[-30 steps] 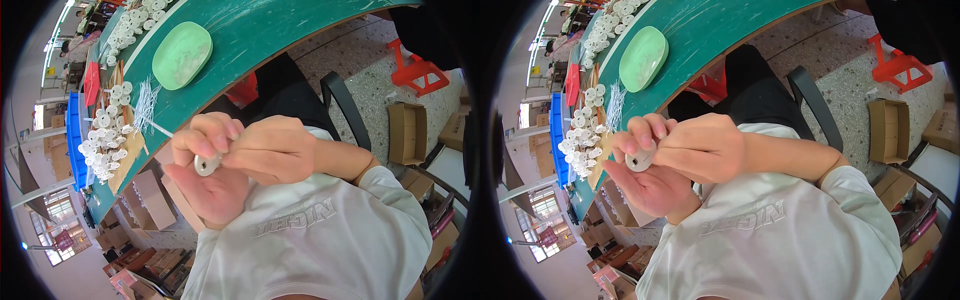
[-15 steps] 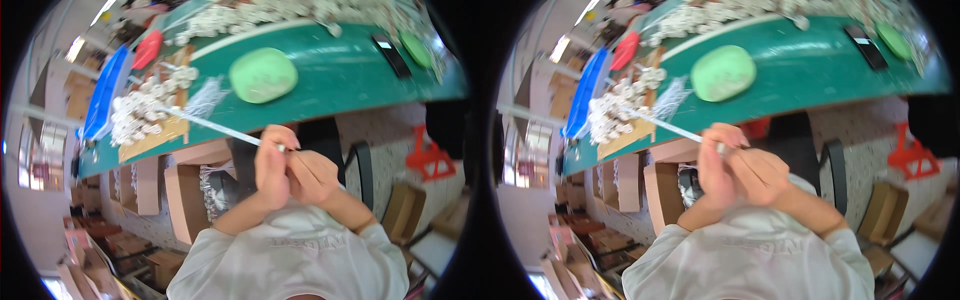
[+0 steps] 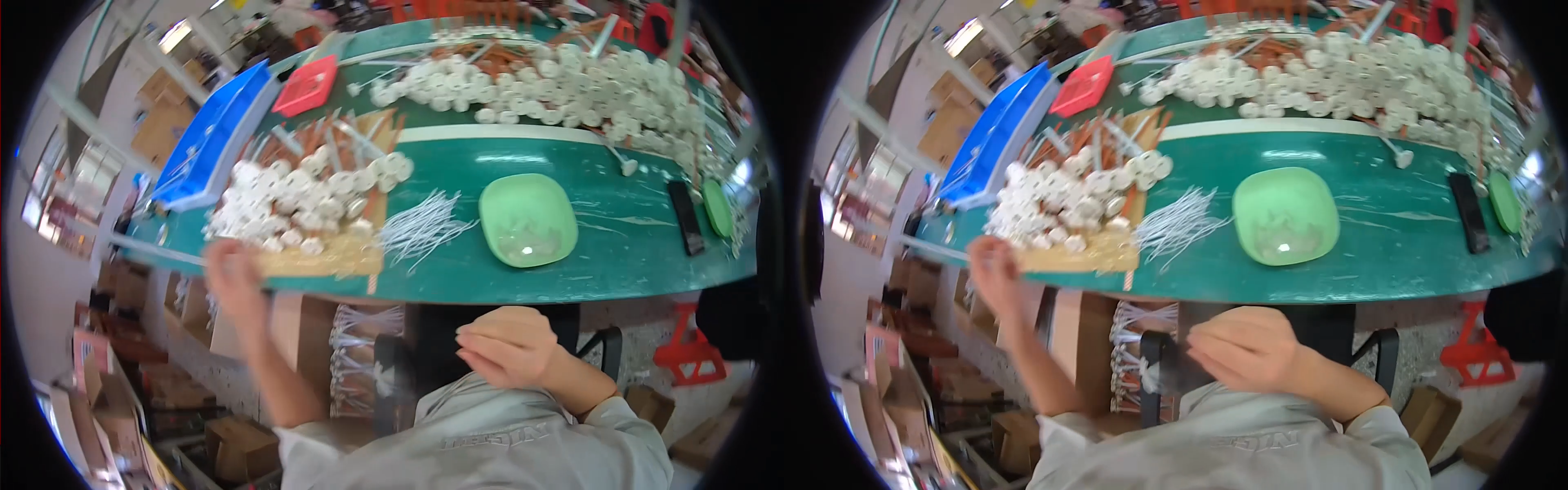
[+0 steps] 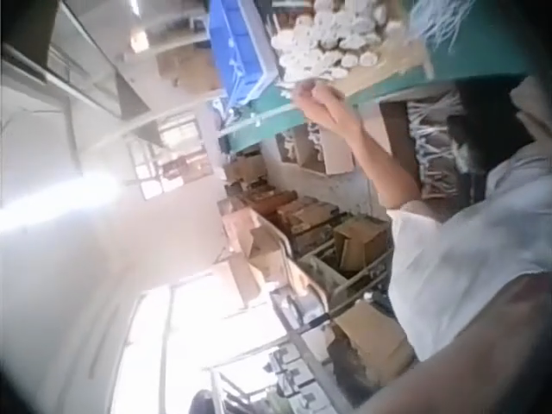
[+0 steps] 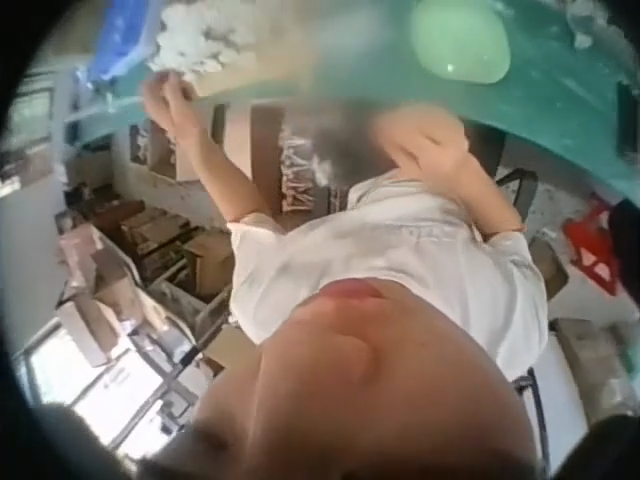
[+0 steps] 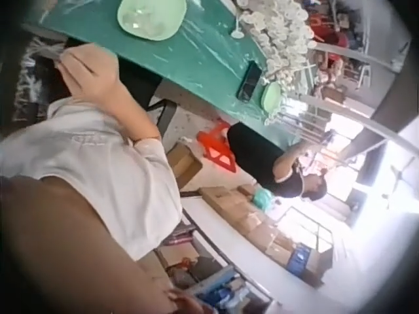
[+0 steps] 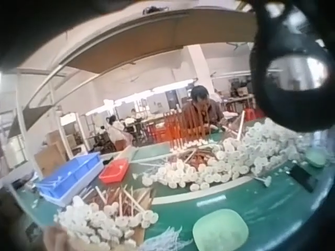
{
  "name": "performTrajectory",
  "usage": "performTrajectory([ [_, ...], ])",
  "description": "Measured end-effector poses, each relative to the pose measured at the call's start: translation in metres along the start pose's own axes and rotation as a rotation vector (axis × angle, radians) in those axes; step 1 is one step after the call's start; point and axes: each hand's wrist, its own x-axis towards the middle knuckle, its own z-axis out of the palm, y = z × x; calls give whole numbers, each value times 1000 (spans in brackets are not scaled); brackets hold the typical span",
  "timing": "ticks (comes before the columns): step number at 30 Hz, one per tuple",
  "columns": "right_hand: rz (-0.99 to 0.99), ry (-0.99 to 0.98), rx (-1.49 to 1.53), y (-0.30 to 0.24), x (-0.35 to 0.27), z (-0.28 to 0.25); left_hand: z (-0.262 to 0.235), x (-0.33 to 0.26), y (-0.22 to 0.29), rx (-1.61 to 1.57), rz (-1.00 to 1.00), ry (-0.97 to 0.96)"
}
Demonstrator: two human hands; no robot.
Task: Assembling fiber optic toy lamps by inserting fiber strands into a plastic base and attaching them to an LED strip.
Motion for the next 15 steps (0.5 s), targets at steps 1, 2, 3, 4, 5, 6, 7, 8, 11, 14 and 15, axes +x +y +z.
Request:
performTrajectory([
  [1, 42, -33, -24, 4, -2, -9, -37, 51, -59, 99, 189, 18],
  [2, 109, -26, -91, 15, -10, -17, -60, 97, -87, 370, 365, -48],
  [3, 132, -20, -156, 28, -19, -28, -74, 132, -116, 279, 320, -142],
  [4, 238, -57, -247, 37, -25, -41, -97, 163, -145, 423, 398, -139],
  [5, 348, -92, -330, 44, -31, -54, -113, 189, -171, 538, 438, -165],
  [6, 363, -80, -377, 47, -35, -70, -120, 211, -191, 439, 180, -315],
  [7, 396, -56, -443, 50, -38, -82, -121, 230, -211, 511, 198, -331],
  [8, 432, -35, -512, 51, -40, -93, -112, 242, -225, 581, 214, -348],
  [11, 392, -23, -726, 64, -16, -129, -85, 260, -228, 668, 58, -404],
  [14, 396, -33, -738, 88, 28, -156, -98, 266, -247, 814, 234, -293],
  [15, 388, -40, -726, 101, 46, -162, -102, 259, -245, 788, 361, -108],
])
